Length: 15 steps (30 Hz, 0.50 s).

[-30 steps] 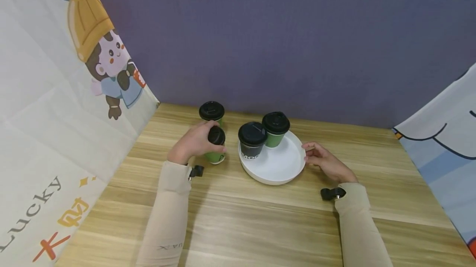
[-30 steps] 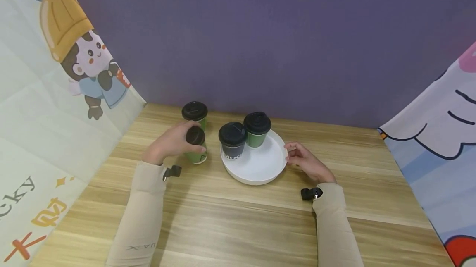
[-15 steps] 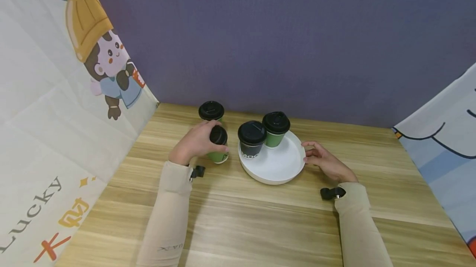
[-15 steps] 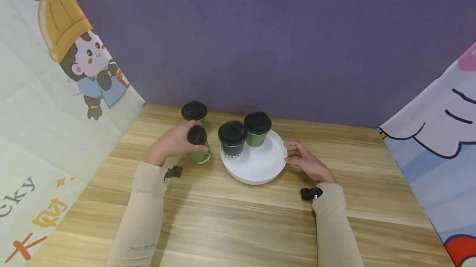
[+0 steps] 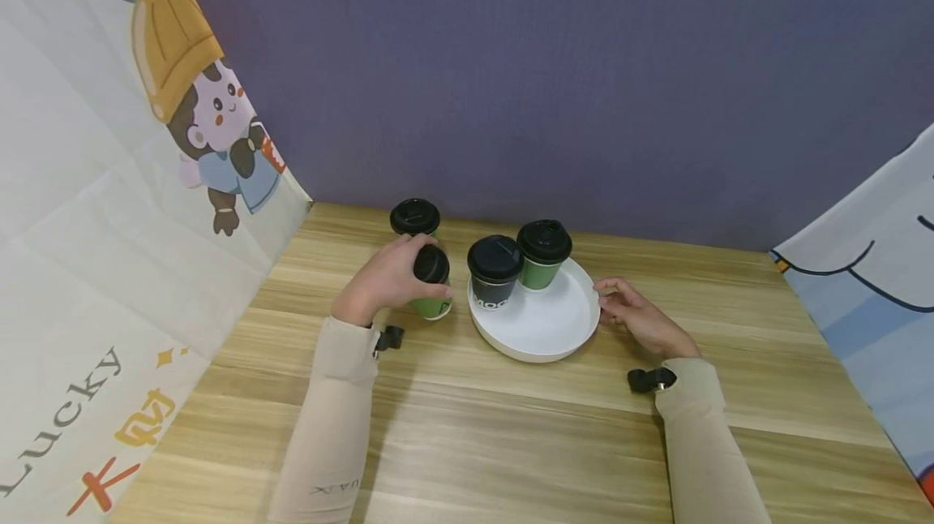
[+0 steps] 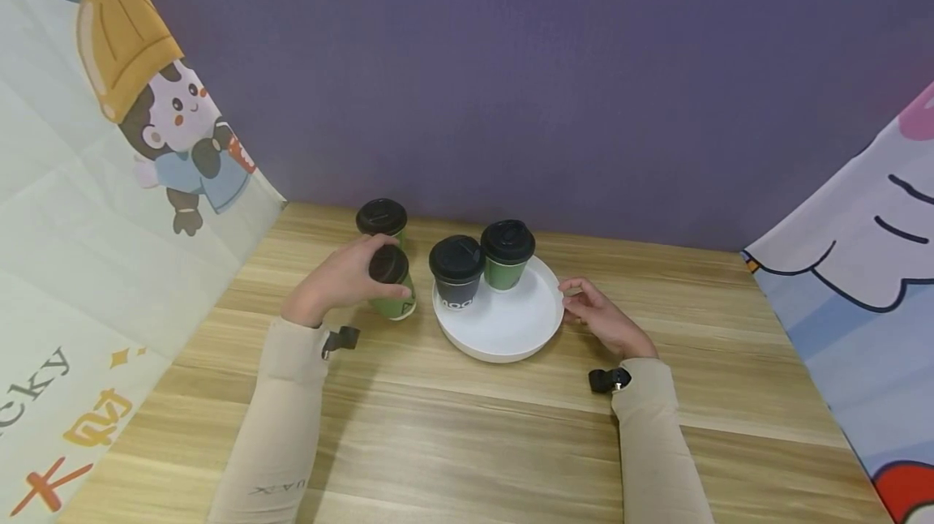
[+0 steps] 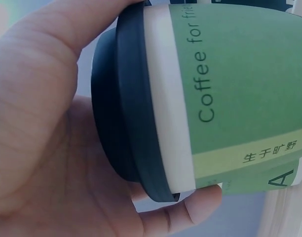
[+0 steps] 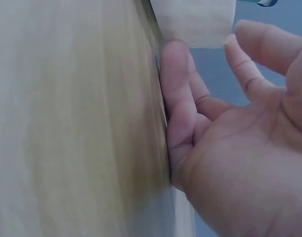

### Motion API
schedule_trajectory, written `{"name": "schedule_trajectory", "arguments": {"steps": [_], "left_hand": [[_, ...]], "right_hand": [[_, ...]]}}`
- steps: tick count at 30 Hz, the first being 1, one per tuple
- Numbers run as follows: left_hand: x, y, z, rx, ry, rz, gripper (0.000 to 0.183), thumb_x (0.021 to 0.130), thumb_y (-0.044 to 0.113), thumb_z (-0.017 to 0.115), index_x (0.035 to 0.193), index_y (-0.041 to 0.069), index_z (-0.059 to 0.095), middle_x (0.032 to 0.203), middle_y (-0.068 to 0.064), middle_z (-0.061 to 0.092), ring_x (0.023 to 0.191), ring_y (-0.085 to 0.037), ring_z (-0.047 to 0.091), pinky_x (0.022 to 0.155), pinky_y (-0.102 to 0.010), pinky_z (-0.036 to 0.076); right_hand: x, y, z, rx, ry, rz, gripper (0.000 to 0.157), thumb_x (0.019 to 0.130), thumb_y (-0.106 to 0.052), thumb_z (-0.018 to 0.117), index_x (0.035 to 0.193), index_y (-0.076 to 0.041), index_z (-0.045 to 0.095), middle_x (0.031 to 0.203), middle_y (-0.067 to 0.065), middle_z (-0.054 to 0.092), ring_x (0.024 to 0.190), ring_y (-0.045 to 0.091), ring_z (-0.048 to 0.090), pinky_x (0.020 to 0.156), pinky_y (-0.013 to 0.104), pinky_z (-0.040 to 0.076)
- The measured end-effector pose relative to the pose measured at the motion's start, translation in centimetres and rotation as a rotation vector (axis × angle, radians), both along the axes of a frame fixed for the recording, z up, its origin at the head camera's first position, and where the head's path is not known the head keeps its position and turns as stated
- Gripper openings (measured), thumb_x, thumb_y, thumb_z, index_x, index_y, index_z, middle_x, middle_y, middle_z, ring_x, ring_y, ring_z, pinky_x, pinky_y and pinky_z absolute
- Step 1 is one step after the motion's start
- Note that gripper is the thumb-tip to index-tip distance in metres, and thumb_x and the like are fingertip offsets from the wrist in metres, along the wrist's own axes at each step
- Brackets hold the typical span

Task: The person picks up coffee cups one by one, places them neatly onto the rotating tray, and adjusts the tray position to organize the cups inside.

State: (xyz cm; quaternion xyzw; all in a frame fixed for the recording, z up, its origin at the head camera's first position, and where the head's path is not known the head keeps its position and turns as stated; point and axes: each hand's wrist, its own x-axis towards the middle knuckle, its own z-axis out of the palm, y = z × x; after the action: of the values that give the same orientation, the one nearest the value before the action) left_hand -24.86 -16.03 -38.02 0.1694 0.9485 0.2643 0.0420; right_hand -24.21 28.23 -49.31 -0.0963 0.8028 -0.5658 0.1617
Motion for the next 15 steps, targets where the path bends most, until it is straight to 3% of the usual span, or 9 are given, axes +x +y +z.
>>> {"name": "schedule_trajectory", "arguments": {"steps": [8,15], "left_hand": [[0.26,0.03,0.30,0.009,0.001,-0.005,0.092,0.073,0.054,0.089,0.149,0.019,0.050,0.145,-0.013,0.053,0.131,-0.037,0.054,0.106,-0.053,0.048],[0.47,-0.11,0.53,0.016,0.009,-0.016,0.093,0.072,0.055,0.089,0.148,0.019,0.050,0.142,-0.011,0.055,0.127,-0.035,0.057,0.104,-0.052,0.049]], "right_hand": [[-0.10,-0.09,-0.12,0.015,0.014,-0.010,0.039,0.108,-0.021,0.052,0.138,-0.001,0.036,0.119,0.011,0.051,0.103,0.008,0.063,0.087,0.026,0.052],[-0.09,-0.30,0.38,0.076,0.008,-0.009,0.057,0.106,-0.025,0.058,0.152,-0.007,0.031,0.126,0.020,0.053,0.104,0.013,0.062,0.086,0.031,0.050]]}}
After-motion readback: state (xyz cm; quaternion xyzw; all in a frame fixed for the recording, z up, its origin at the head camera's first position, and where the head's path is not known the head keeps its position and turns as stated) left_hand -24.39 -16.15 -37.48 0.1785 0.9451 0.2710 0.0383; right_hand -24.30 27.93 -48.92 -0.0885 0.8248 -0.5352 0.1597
